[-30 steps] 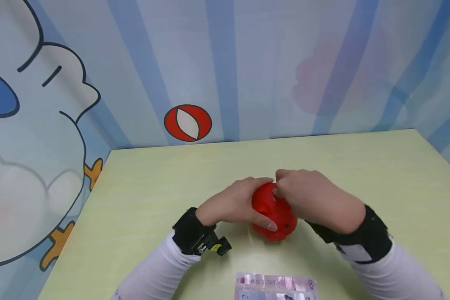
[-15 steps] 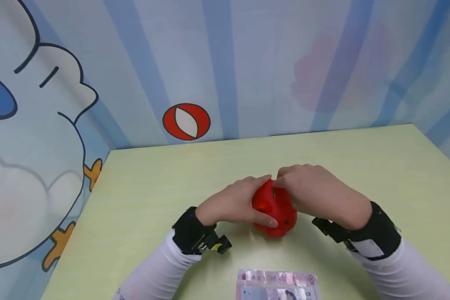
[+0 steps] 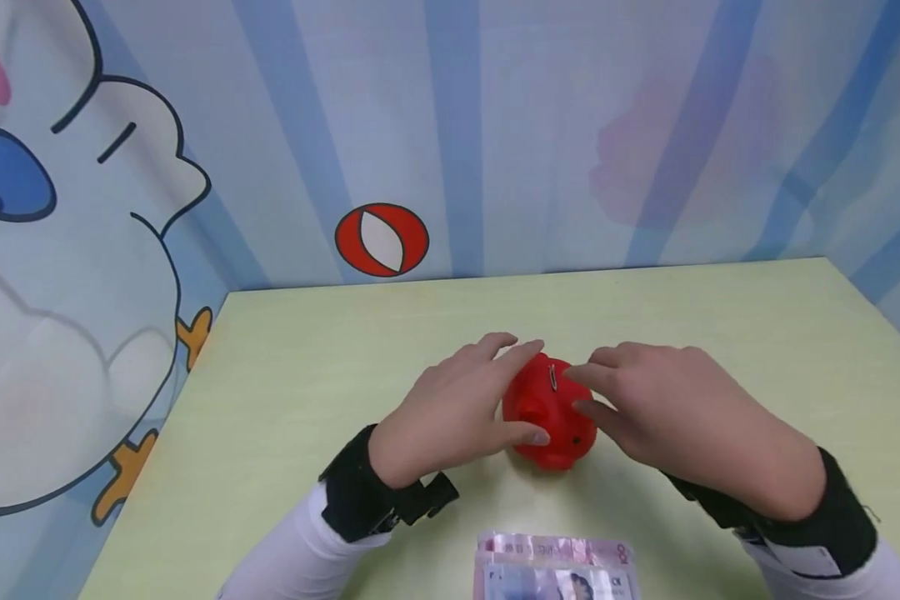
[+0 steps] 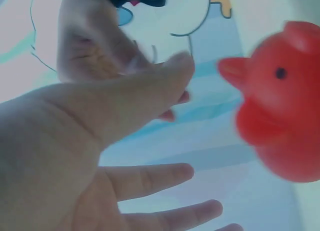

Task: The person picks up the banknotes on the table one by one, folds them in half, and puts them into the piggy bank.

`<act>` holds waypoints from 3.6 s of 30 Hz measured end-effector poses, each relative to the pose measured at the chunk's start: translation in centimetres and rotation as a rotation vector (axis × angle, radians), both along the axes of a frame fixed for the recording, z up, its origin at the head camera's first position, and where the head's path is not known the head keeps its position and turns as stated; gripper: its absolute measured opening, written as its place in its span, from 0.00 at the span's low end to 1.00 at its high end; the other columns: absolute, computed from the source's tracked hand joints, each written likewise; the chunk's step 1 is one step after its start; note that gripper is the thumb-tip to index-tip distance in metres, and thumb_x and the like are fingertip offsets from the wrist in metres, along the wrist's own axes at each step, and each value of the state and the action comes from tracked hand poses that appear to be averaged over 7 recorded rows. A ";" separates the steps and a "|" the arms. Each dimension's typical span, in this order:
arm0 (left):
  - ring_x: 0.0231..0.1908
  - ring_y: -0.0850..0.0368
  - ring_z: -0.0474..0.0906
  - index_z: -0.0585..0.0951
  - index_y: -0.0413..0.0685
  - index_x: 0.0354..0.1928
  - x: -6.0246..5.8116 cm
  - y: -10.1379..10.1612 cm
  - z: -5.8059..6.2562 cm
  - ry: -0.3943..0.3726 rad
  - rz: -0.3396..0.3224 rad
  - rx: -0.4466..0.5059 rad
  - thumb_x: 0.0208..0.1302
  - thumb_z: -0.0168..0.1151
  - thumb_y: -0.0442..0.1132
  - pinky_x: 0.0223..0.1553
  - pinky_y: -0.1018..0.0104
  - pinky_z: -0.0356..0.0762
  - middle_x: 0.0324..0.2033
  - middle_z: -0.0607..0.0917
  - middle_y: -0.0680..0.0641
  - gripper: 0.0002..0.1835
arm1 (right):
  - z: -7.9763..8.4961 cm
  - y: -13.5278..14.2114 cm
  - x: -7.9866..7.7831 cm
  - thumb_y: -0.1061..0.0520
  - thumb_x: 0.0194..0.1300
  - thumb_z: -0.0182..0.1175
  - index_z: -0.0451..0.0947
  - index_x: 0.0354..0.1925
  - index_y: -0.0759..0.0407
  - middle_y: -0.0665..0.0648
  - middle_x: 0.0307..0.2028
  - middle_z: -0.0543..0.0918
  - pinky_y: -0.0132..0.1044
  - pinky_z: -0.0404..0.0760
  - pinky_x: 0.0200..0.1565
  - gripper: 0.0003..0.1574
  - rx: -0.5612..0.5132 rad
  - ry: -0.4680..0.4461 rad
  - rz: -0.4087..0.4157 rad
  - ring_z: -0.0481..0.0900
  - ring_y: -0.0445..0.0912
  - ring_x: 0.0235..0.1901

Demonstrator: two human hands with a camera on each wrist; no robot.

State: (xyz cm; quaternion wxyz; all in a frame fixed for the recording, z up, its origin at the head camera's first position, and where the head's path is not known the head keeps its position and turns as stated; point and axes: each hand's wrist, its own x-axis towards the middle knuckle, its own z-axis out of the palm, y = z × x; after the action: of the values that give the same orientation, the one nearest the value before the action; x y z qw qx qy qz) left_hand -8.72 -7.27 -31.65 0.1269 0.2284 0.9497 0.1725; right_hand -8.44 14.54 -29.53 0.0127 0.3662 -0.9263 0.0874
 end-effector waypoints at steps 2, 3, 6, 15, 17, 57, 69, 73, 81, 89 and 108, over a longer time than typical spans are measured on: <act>0.59 0.51 0.72 0.68 0.60 0.69 1.4 -0.1 1.0 0.062 0.010 -0.028 0.52 0.73 0.58 0.45 0.56 0.83 0.65 0.71 0.48 0.43 | 0.0 0.0 1.1 0.51 0.48 0.77 0.83 0.42 0.50 0.47 0.28 0.81 0.32 0.77 0.21 0.21 -0.026 0.038 0.039 0.75 0.38 0.23; 0.58 0.52 0.72 0.70 0.59 0.67 2.1 -0.2 1.5 0.095 0.009 -0.036 0.52 0.72 0.58 0.44 0.57 0.83 0.63 0.72 0.48 0.40 | 0.0 -0.1 1.7 0.50 0.48 0.77 0.83 0.41 0.49 0.47 0.28 0.81 0.31 0.77 0.21 0.21 -0.043 0.055 0.059 0.74 0.37 0.22; 0.49 0.55 0.76 0.77 0.56 0.58 4.5 -0.5 2.2 0.167 -0.029 -0.062 0.53 0.71 0.59 0.39 0.65 0.83 0.54 0.78 0.49 0.32 | -0.2 -0.1 3.5 0.48 0.47 0.77 0.82 0.43 0.48 0.45 0.31 0.83 0.31 0.81 0.25 0.23 -0.087 0.068 0.112 0.77 0.36 0.26; 0.22 0.64 0.65 0.80 0.60 0.40 9.4 0.4 -2.3 0.062 -0.312 -0.357 0.56 0.68 0.61 0.19 0.73 0.63 0.25 0.74 0.58 0.17 | -6.0 0.2 6.5 0.36 0.56 0.68 0.80 0.46 0.46 0.39 0.31 0.75 0.29 0.78 0.30 0.24 0.009 -0.443 0.173 0.70 0.31 0.28; 0.23 0.62 0.64 0.78 0.60 0.40 10.1 0.7 -4.2 0.084 -0.343 -0.411 0.60 0.66 0.56 0.18 0.72 0.61 0.26 0.72 0.57 0.13 | -7.9 0.3 7.0 0.34 0.55 0.68 0.78 0.46 0.47 0.39 0.31 0.73 0.30 0.77 0.30 0.27 0.034 -0.512 0.185 0.69 0.32 0.29; 0.28 0.62 0.85 0.82 0.51 0.35 5.0 -1.8 2.5 -0.078 0.145 0.842 0.58 0.71 0.38 0.35 0.65 0.84 0.29 0.87 0.56 0.06 | -0.6 3.2 1.7 0.63 0.62 0.66 0.75 0.54 0.49 0.50 0.43 0.83 0.38 0.85 0.36 0.23 -0.849 -0.509 -0.010 0.83 0.46 0.34; 0.37 0.50 0.87 0.82 0.47 0.46 1.3 -0.4 5.1 0.036 0.179 1.210 0.62 0.67 0.34 0.42 0.55 0.84 0.38 0.88 0.48 0.11 | 4.5 -0.3 -0.9 0.67 0.60 0.66 0.82 0.45 0.62 0.59 0.32 0.85 0.37 0.85 0.31 0.13 -1.187 -0.245 -0.155 0.82 0.52 0.24; 0.39 0.50 0.87 0.84 0.47 0.48 1.3 -1.0 4.8 0.071 0.199 1.230 0.64 0.65 0.35 0.43 0.54 0.84 0.39 0.88 0.48 0.11 | 4.1 -0.9 -0.9 0.68 0.58 0.67 0.83 0.45 0.60 0.56 0.33 0.86 0.36 0.85 0.30 0.15 -1.149 -0.204 -0.094 0.82 0.49 0.24; 0.38 0.49 0.87 0.84 0.45 0.48 1.2 -1.4 4.5 0.063 0.236 1.247 0.63 0.66 0.35 0.42 0.54 0.84 0.38 0.89 0.46 0.11 | 3.0 -1.2 -1.0 0.77 0.49 0.69 0.78 0.54 0.62 0.56 0.39 0.86 0.32 0.85 0.37 0.33 -1.140 -0.044 0.006 0.84 0.45 0.31; 0.40 0.44 0.87 0.83 0.42 0.50 1.2 -1.6 3.9 0.018 0.180 1.340 0.63 0.65 0.30 0.42 0.51 0.83 0.40 0.88 0.41 0.13 | 2.7 -1.4 -0.6 0.82 0.44 0.68 0.69 0.65 0.66 0.59 0.40 0.86 0.31 0.84 0.40 0.48 -1.208 0.024 0.125 0.85 0.46 0.34; 0.42 0.45 0.86 0.84 0.39 0.52 1.5 -2.3 4.8 -0.069 0.135 1.290 0.68 0.59 0.33 0.45 0.52 0.83 0.45 0.87 0.41 0.13 | 2.5 -1.5 -0.9 0.76 0.58 0.53 0.85 0.37 0.64 0.60 0.39 0.85 0.25 0.75 0.35 0.17 -1.106 0.187 0.256 0.82 0.44 0.39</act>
State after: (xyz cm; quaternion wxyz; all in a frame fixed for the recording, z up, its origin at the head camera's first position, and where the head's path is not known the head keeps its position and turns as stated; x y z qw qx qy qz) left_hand -7.21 -9.53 -26.87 -0.0164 0.1928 0.6630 0.7232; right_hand -9.30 13.04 -27.06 0.2736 0.4205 -0.6861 0.5268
